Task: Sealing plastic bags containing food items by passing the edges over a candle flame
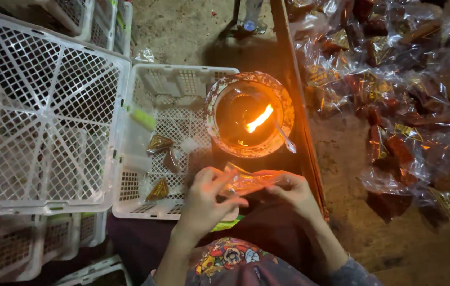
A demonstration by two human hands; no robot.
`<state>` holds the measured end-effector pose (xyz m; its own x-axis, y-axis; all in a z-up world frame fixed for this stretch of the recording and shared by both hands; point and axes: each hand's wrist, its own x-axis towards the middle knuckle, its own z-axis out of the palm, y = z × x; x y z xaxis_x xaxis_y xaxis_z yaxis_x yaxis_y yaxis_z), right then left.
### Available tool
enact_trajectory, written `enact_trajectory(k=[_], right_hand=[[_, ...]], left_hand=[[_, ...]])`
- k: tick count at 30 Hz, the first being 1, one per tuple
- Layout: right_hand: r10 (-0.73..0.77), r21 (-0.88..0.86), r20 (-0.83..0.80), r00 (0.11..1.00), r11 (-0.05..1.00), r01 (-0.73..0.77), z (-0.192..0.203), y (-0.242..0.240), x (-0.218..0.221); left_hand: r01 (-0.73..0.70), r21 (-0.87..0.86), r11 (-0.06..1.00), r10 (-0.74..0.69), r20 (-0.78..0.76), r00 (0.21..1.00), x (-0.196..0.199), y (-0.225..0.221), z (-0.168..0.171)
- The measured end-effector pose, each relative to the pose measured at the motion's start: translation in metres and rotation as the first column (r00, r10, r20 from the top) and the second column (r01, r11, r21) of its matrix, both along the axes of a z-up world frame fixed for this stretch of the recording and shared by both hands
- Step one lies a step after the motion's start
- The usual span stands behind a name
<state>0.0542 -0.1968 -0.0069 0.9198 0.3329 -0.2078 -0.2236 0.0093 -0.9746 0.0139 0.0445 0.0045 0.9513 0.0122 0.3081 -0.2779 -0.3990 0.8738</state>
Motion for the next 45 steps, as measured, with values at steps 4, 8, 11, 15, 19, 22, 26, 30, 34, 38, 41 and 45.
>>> enact_trajectory(k=[4, 8, 11, 15, 19, 22, 26, 30, 34, 38, 41, 45], right_hand=[[0.023, 0.151, -0.089, 0.996, 0.988, -0.009, -0.001, -0.013, -0.002], [-0.064, 0.254, 0.031, 0.997, 0.966, 0.054, 0.007, -0.007, -0.006], [-0.218, 0.296, 0.058, 0.974, 0.936, 0.192, 0.018, -0.002, -0.009], [-0.316, 0.183, -0.021, 0.949, 0.932, 0.314, 0.024, -0.004, -0.005], [-0.29, 0.215, -0.006, 0.957, 0.934, 0.284, 0.029, -0.005, -0.001], [-0.065, -0.143, 0.287, 0.956, 0.984, 0.11, -0.003, -0.02, -0.006], [0.456, -0.362, 0.567, 0.686, 0.886, -0.29, 0.021, 0.001, -0.032], [0.222, -0.076, 0.532, 0.817, 0.974, -0.215, -0.002, 0.017, -0.051], [0.008, -0.066, 0.18, 0.984, 0.998, 0.004, -0.013, 0.03, -0.044], [-0.439, 0.088, -0.099, 0.893, 0.89, 0.447, 0.019, 0.065, 0.0], [-0.283, -0.052, -0.081, 0.956, 0.959, 0.28, -0.026, 0.045, 0.041], [-0.359, 0.093, -0.38, 0.852, 0.902, 0.422, -0.039, 0.059, 0.061]], left_hand=[[0.061, 0.093, 0.994, -0.063, 0.016, 0.998, -0.005, 0.0, 0.018], [-0.032, -0.493, 0.87, -0.096, -0.231, 0.968, -0.001, -0.008, 0.025], [-0.303, -0.714, 0.631, -0.188, -0.52, 0.833, -0.013, -0.024, -0.015], [-0.351, -0.818, 0.456, -0.203, -0.479, 0.854, -0.038, -0.037, -0.042], [-0.423, -0.802, 0.422, -0.656, -0.592, 0.468, -0.061, -0.041, -0.048], [-0.273, -0.847, 0.455, -0.777, -0.528, 0.344, -0.062, -0.039, -0.04], [-0.311, -0.874, 0.374, -0.724, -0.485, 0.49, -0.042, -0.037, -0.016], [-0.261, -0.866, 0.427, -0.653, -0.495, 0.573, -0.038, -0.045, -0.014], [-0.27, -0.907, 0.323, -0.604, -0.417, 0.679, -0.039, -0.052, -0.016], [-0.233, -0.815, 0.53, -0.649, -0.567, 0.507, -0.046, -0.049, 0.015], [-0.032, -0.795, 0.606, -0.681, -0.539, 0.497, -0.05, -0.052, 0.024], [-0.236, -0.838, 0.492, -0.72, -0.544, 0.431, -0.07, -0.078, -0.038]])
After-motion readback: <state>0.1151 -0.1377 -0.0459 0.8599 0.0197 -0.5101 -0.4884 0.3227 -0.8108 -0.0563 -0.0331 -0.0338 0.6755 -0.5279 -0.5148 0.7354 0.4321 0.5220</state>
